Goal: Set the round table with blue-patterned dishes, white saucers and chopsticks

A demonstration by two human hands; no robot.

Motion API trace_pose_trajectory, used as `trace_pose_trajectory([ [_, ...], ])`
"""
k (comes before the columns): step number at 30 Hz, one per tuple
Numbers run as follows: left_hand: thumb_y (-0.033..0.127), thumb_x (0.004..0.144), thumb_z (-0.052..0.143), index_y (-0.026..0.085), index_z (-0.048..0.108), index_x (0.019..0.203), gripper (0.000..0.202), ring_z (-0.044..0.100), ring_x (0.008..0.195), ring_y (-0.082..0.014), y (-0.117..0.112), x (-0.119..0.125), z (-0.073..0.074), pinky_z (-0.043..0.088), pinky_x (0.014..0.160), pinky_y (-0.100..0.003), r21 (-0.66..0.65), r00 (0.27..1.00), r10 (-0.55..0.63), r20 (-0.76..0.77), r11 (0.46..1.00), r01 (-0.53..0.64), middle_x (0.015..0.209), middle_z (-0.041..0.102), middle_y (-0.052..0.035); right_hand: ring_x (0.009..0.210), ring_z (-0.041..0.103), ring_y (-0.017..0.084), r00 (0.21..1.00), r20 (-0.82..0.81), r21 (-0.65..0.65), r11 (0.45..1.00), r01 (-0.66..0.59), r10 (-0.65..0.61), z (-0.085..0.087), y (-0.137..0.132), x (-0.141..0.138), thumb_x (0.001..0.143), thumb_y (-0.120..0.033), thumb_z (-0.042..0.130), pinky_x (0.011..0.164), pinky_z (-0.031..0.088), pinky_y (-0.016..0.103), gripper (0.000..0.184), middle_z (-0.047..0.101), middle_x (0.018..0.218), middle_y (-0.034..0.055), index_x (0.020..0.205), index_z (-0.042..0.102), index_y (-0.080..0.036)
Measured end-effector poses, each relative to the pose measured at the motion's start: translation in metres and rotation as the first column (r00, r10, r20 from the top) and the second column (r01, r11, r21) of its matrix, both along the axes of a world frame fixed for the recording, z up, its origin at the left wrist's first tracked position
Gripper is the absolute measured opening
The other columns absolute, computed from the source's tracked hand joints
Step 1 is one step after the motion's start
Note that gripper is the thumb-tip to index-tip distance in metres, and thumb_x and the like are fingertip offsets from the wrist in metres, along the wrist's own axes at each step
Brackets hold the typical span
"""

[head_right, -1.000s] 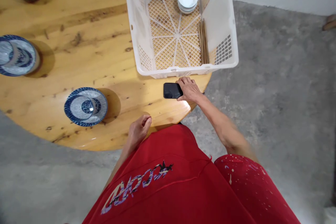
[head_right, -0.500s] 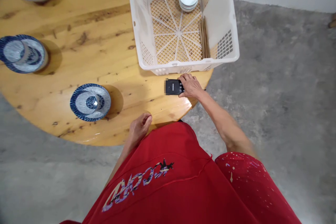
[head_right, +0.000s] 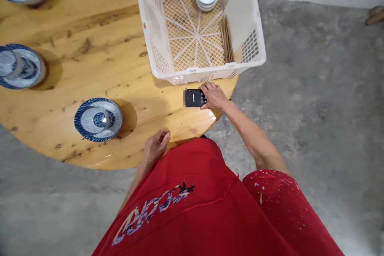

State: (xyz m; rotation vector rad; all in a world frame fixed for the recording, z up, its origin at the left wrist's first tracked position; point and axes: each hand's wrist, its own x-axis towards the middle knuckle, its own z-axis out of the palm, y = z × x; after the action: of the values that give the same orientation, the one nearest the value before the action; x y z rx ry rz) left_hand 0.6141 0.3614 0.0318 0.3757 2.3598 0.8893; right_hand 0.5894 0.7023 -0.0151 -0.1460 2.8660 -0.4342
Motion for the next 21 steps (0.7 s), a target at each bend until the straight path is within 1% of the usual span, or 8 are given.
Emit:
trace_pose_trajectory([
  [8, 0.041, 0.092, 0.045, 0.022, 0.063, 0.095, 0.026, 0.065, 0.073, -0.016, 0.0006, -0.0007, -0.0004, 0.042, 0.067, -0.026, -0.009, 1.0, -0.017, 0.004, 1.0, 0.017, 0.082, 0.071, -0.0024, 0.122, 0.043, 0.04, 0.999, -0.032, -0.024, 1.0, 0.013, -0.014, -0.0039, 0.001, 0.0015, 0.065, -0.057, 0.083, 0.097, 0.037, 0.049, 0.09, 0.049, 0.136, 0.0191, 0.139, 0.049, -0.018],
  [21, 0.04, 0.092, 0.045, 0.021, 0.062, 0.094, 0.025, 0.062, 0.07, -0.0148, 0.0015, -0.002, -0.0041, 0.04, 0.066, -0.026, -0.021, 0.999, -0.04, 0.003, 0.999, 0.04, 0.082, 0.07, -0.0015, 0.118, 0.044, 0.038, 1.0, 0.006, 0.003, 1.0, 0.005, -0.005, 0.0026, -0.0011, -0.0003, 0.064, -0.049, 0.083, 0.095, 0.038, 0.047, 0.088, 0.05, 0.134, 0.0181, 0.138, 0.049, -0.016],
])
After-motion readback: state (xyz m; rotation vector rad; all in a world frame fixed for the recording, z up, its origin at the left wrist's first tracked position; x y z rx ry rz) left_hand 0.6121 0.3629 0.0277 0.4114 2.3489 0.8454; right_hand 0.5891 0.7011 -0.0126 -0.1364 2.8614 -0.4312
